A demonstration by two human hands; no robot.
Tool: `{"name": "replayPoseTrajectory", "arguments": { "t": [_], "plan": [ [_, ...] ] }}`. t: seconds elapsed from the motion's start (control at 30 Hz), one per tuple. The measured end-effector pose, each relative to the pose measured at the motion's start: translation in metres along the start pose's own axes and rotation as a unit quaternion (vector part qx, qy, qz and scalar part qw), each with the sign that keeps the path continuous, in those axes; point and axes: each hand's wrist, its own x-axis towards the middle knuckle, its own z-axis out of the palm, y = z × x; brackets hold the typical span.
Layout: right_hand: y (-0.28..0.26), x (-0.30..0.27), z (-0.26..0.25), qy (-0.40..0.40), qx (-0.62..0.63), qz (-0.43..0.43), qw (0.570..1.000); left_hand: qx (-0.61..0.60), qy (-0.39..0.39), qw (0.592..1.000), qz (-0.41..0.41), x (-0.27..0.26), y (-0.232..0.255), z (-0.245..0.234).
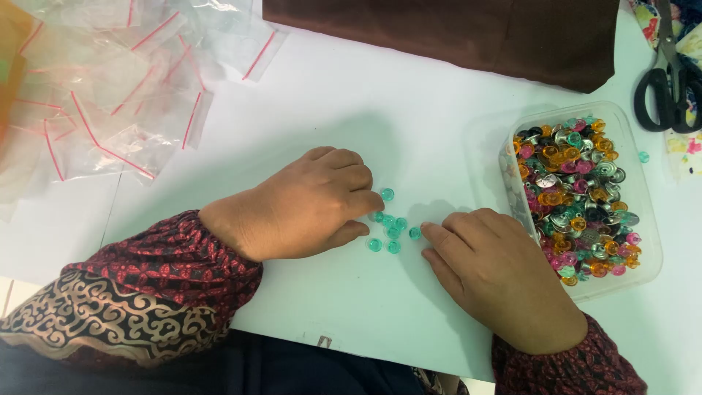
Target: Sorting small colorful buttons by color and placing them into small plastic bags
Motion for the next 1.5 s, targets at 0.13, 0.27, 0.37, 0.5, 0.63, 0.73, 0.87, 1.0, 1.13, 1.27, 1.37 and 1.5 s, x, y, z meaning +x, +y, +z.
{"name": "replayPoseTrajectory", "arguments": {
  "t": [0.13, 0.27, 0.37, 0.5, 0.63, 0.73, 0.87, 1.0, 1.13, 1.27, 1.37, 1.5],
  "plan": [
    [-0.005, 0.001, -0.008, 0.011, 0.003, -0.004, 1.0, -0.003, 0.004, 1.0, 0.003, 0.001, 0.0, -0.001],
    [-0.01, -0.002, -0.028, 0.105, 0.008, -0.015, 0.994, 0.01, 0.012, 1.0, 0.007, 0.001, -0.001, 0.001],
    [0.005, -0.02, -0.037, 0.169, -0.028, 0.035, 0.985, 0.008, 0.019, 1.0, 0.004, 0.002, -0.002, 0.003],
    [0.05, -0.053, -0.038, 0.194, -0.115, 0.104, 0.969, -0.001, 0.025, 1.0, 0.007, 0.004, -0.003, 0.003],
    [0.082, -0.059, -0.038, 0.136, -0.169, 0.143, 0.966, -0.003, 0.046, 0.999, 0.021, 0.006, -0.002, 0.002],
    [0.088, -0.054, -0.036, 0.134, -0.121, 0.145, 0.973, -0.002, 0.055, 0.998, 0.02, 0.006, -0.002, 0.002],
    [0.082, -0.041, -0.031, 0.068, -0.062, 0.169, 0.981, -0.021, 0.049, 0.999, 0.012, 0.006, -0.002, 0.001],
    [0.07, -0.04, -0.042, 0.008, -0.016, 0.225, 0.974, -0.015, 0.037, 0.999, 0.0, 0.005, -0.003, 0.003],
    [0.077, -0.048, -0.047, 0.026, 0.006, 0.205, 0.978, -0.022, 0.045, 0.999, 0.006, 0.006, -0.002, 0.001],
    [0.091, -0.051, -0.037, 0.116, -0.029, 0.183, 0.976, -0.024, 0.035, 0.999, 0.005, 0.006, -0.002, 0.001],
    [0.1, -0.043, -0.026, 0.137, -0.017, 0.161, 0.977, -0.021, 0.035, 0.999, 0.003, 0.006, -0.002, 0.001],
    [0.112, -0.042, -0.011, 0.111, -0.021, 0.131, 0.985, -0.017, 0.039, 0.999, 0.006, 0.006, -0.002, 0.002]
  ]
}}
